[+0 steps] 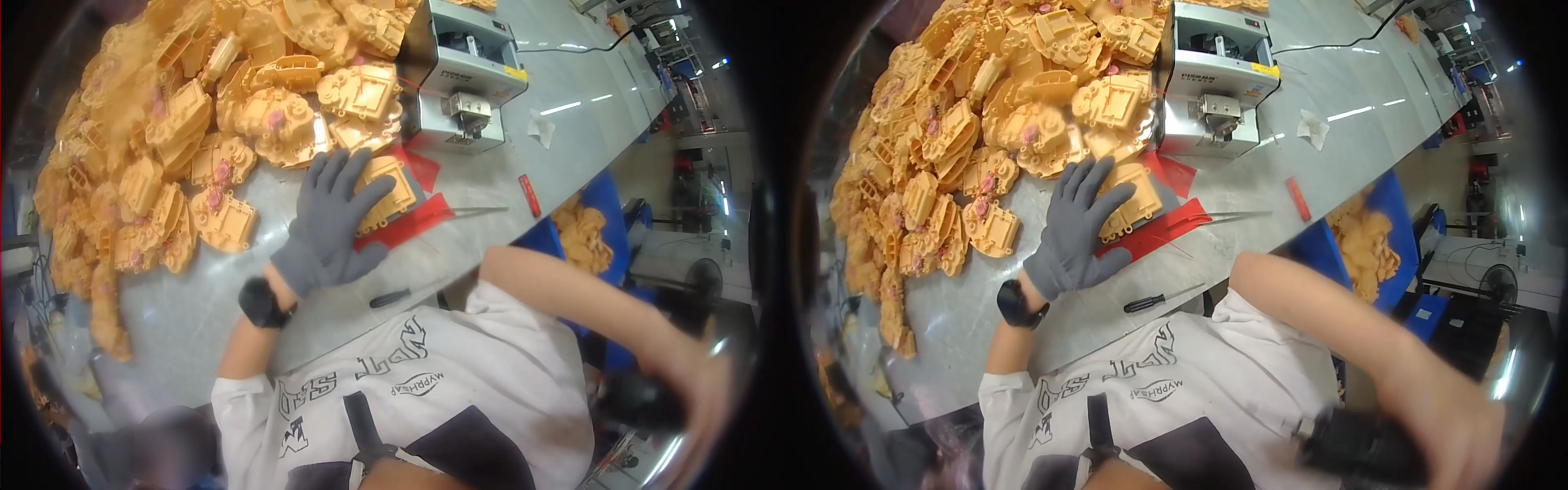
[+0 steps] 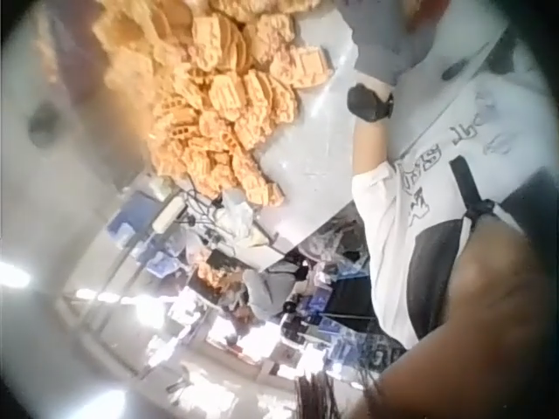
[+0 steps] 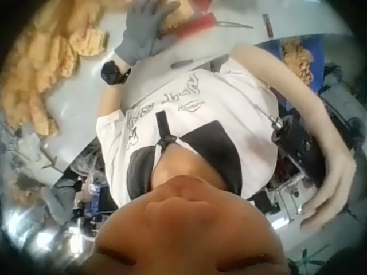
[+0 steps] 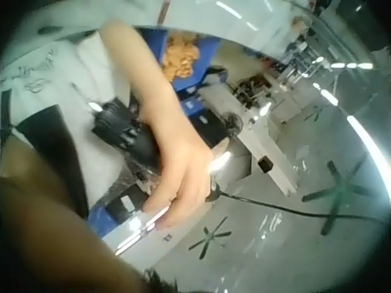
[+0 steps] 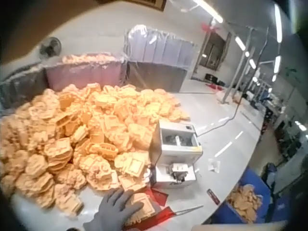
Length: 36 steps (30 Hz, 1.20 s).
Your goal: The person attaches plastic components to toy vehicle bases using an electric screwdriver to drive screws into the parts.
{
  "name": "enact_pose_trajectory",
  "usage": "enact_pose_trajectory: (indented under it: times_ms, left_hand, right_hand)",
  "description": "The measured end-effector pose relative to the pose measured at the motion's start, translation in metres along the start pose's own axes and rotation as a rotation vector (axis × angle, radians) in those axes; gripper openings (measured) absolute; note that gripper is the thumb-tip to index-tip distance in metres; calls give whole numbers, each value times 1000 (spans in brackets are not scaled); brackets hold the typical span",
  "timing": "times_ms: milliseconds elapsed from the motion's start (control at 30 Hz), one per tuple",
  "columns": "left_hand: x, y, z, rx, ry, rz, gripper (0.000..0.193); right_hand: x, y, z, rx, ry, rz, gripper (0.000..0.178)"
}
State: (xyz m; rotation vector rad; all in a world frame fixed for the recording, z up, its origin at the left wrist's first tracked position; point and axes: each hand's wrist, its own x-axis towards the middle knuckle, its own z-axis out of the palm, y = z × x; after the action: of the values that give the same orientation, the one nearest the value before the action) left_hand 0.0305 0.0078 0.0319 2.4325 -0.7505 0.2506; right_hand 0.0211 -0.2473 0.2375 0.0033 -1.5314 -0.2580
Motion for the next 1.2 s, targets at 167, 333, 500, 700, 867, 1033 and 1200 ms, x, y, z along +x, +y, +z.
enact_pose_trajectory:
  times_ms: [167,333,500,700,867,1033,1200]
  left_hand:
    - [21,11,-7,85,300,-21,66]
    - [16,1,10,111,110,-153,67]
    - [-21,4,31,-78,280,-227,66]
    - [-27,3,37,-134,339,-308,69]
    - [-22,-1,32,-129,409,-215,62]
    - [-27,-5,31,-142,369,-232,63]
    - [-35,-9,37,-101,295,-269,73]
  right_hand:
    - [-71,2,-36,-1004,505,308,47]
    - [-122,33,-118,-1299,773,497,44]
    - [-135,47,-131,-1426,832,595,37]
    - [-144,43,-124,-1369,827,812,31]
    - [-137,53,-53,-1049,683,903,47]
    - [-144,79,-27,-934,549,897,46]
    - [-158,80,-29,-1051,535,964,44]
